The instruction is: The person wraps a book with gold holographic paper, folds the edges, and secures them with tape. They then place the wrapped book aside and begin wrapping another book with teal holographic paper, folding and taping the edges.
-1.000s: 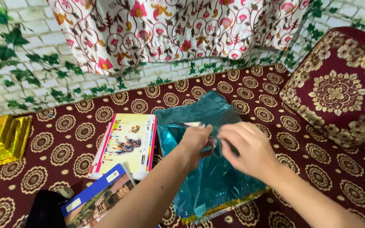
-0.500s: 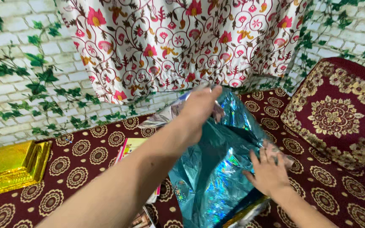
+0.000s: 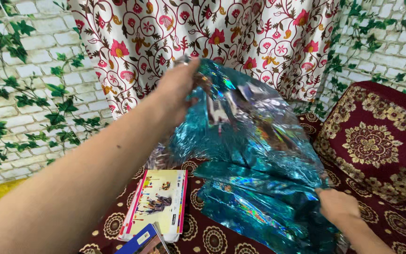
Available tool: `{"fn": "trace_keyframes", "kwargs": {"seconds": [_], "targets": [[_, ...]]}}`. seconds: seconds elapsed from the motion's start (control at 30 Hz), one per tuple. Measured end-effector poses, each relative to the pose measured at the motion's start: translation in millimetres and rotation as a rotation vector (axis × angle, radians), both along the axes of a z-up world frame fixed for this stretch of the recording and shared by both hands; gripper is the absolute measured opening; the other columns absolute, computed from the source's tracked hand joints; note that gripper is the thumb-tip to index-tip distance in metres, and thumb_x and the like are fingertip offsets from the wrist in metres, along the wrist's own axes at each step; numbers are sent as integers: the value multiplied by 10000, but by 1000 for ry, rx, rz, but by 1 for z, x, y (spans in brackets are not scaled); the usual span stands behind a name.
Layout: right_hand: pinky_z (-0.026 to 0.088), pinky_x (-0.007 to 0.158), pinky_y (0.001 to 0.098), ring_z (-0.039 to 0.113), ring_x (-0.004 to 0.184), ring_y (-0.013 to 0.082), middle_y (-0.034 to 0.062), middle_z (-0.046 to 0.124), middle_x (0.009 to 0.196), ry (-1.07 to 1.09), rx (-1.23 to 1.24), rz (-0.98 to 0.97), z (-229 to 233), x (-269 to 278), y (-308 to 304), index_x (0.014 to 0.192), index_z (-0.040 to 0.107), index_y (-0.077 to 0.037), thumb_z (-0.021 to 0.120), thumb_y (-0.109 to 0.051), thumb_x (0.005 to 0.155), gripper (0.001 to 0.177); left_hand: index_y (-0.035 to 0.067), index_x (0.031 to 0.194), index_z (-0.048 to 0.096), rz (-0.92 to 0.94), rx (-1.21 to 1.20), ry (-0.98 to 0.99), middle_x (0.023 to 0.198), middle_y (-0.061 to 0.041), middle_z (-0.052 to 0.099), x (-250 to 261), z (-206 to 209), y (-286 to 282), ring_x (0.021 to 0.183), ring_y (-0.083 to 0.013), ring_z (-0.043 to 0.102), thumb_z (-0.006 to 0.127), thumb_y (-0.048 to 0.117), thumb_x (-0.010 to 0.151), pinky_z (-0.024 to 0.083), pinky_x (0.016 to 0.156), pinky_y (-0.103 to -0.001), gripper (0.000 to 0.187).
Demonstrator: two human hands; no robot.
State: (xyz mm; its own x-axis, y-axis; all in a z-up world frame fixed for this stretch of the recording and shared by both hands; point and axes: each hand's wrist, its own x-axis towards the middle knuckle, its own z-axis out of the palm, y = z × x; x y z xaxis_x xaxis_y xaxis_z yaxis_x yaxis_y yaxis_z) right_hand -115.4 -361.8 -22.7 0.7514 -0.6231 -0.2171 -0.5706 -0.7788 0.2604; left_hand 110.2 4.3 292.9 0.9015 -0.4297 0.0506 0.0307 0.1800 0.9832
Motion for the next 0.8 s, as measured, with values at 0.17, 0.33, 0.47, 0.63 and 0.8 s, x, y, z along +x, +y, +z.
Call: {"fn": "trace_keyframes", "kwargs": {"seconds": [0.17,0.33,0.47,0.63,0.8], "targets": [[592,1011,442,702,1204,259,46,691,1276,18,-48,-42,-7,-29,-31,1400,578,-273,703,-305,863,552,222,992,619,49,-22,37,889,62,636,29,0,42,888,-120,549,516,400,1020,379,806,-388,207],[559,1053,465,652,1277,287,76,621,1383,-57,50,-94,13,-25,-12,1438,545,-214,815,-387,744,764,218,1025,631,97,-12,136,1014,63,688,30,5,74,1043,-155,578,450,458,1003,379,983,-453,301],[533,1087,482,612,1335,310,100,564,1469,-304,167,-104,56,15,26,1468,518,-166,905,-453,649,950,215,1089,641,175,-27,157,1074,30,710,20,32,102,1149,-190,580,384,442,1000,381,1083,-520,354],[454,1071,541,509,1317,470,256,286,1645,-1204,468,-277,101,90,106,1787,-8,-157,935,-286,595,1526,207,1065,647,184,-75,82,1090,20,721,-3,76,158,1161,-206,602,359,382,998,374,1089,-554,344],[307,1251,459,324,1528,354,261,274,1671,-1552,377,577,168,141,167,1658,66,-44,894,-77,581,1358,216,975,617,304,-46,-43,1076,0,671,-44,122,256,1149,-203,604,328,328,1013,361,1087,-553,312]]}}
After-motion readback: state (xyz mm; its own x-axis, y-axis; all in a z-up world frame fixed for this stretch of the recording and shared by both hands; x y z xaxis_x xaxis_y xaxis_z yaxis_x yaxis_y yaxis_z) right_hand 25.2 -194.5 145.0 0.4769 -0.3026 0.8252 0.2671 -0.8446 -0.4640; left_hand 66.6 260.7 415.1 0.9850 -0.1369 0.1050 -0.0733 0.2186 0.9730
